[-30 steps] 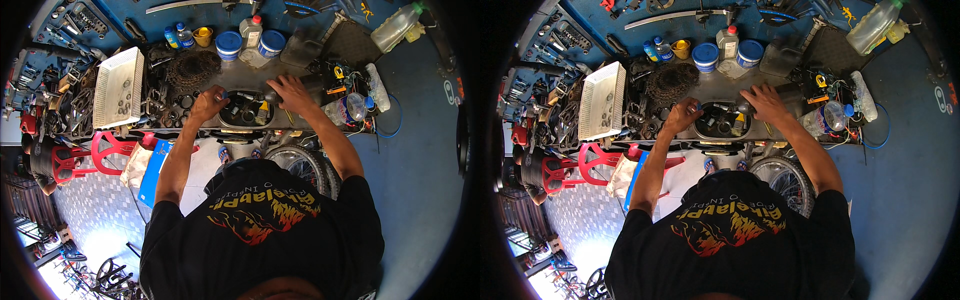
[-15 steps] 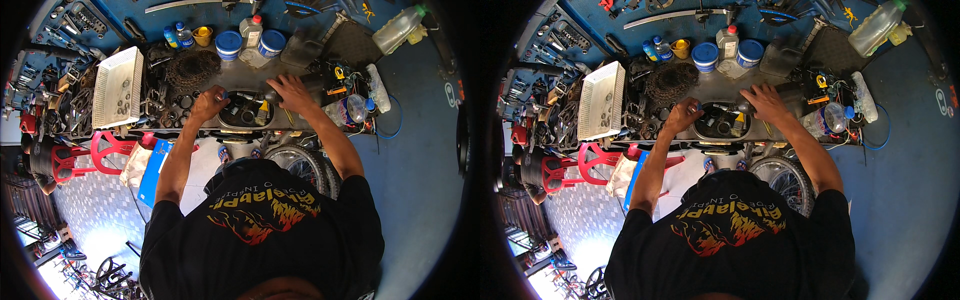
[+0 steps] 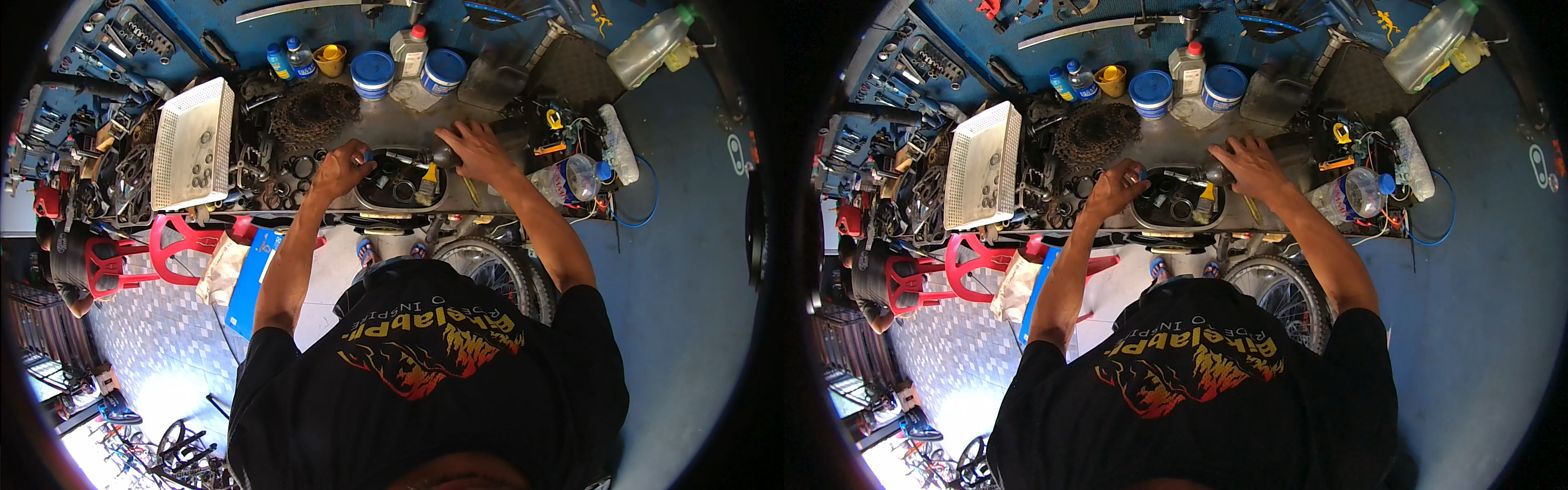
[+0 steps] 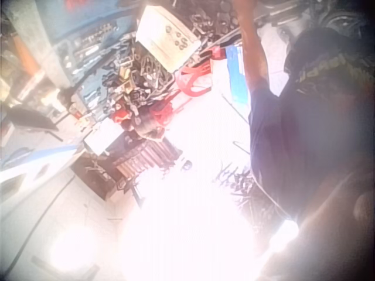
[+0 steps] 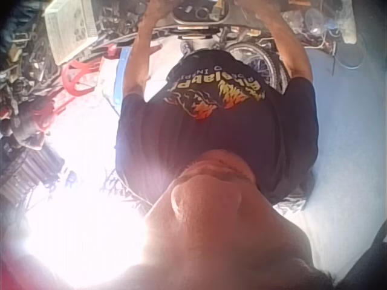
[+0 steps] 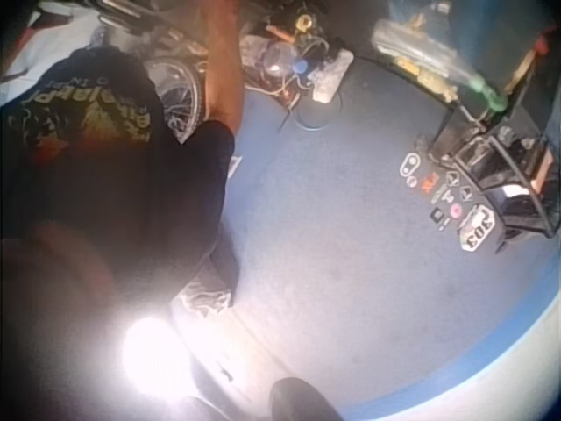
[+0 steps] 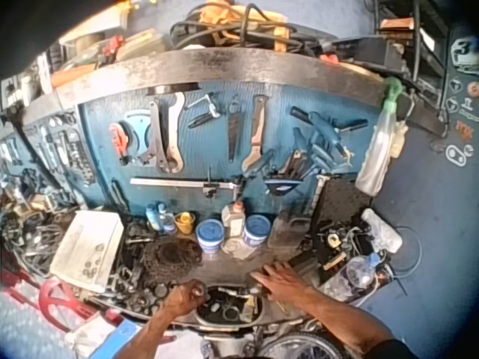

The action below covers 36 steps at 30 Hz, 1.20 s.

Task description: The person scrubs small mechanical parts in a metal tray using a yellow-handled brush and liquid from a bottle. They repeatedly dip the brush into the tray, scrub the parts, and occasionally pour more liquid onto the parts. The person places cleaned parts into a white basket on the workbench.

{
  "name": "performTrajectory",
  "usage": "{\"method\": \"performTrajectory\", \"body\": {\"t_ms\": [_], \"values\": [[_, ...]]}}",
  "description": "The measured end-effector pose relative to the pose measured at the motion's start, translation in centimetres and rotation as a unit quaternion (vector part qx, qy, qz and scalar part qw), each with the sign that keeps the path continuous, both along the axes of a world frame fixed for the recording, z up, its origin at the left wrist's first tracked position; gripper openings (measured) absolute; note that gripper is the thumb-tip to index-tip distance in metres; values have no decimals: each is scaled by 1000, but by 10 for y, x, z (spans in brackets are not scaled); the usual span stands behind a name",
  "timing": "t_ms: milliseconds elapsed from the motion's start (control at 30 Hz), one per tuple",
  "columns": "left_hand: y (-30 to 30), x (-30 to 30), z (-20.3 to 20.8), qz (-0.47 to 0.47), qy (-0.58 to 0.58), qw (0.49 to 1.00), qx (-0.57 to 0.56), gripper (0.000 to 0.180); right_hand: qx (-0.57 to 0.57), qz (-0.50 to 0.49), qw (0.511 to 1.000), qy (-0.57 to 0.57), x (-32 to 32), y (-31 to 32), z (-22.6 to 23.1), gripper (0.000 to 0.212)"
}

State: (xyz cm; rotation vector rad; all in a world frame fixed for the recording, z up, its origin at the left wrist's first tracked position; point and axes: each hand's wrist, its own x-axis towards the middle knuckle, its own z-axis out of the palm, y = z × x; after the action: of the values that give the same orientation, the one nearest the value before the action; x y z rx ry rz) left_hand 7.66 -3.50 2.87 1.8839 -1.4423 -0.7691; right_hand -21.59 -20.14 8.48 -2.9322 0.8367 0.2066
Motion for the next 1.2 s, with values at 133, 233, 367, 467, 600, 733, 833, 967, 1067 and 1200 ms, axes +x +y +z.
{"method": "performTrajectory", "body": {"t_ms": [133,233,367,467,600,733,833,967,1067,1200], "values": [[-2,-1,0,-2,-3,1000,-3,47,-4,-3,1000,0,-1,0,2,100],[-2,-2,1,-4,-8,1000,6,47,-1,-1,1000,-1,-2,0,4,99],[-3,-5,3,-7,-8,1000,4,47,-4,0,1000,-2,-4,1,5,98],[-3,-6,5,-4,-9,1000,9,47,-11,2,1000,-3,-5,1,5,98],[-1,-8,6,-3,-4,1000,11,47,-11,4,1000,-2,-6,1,4,98],[0,-8,5,-3,-2,1000,8,47,-15,7,1000,1,-5,1,2,97],[0,-7,3,-3,-1,1000,3,47,-17,8,1000,-1,-4,2,1,98],[1,-5,1,-3,0,1000,-1,46,-11,6,1000,7,-2,2,1,98],[1,-4,1,-3,3,1000,-5,46,-5,4,1000,16,-1,1,0,99],[1,-3,4,-4,4,1000,-1,46,-5,4,1000,16,1,0,-1,100]]}}
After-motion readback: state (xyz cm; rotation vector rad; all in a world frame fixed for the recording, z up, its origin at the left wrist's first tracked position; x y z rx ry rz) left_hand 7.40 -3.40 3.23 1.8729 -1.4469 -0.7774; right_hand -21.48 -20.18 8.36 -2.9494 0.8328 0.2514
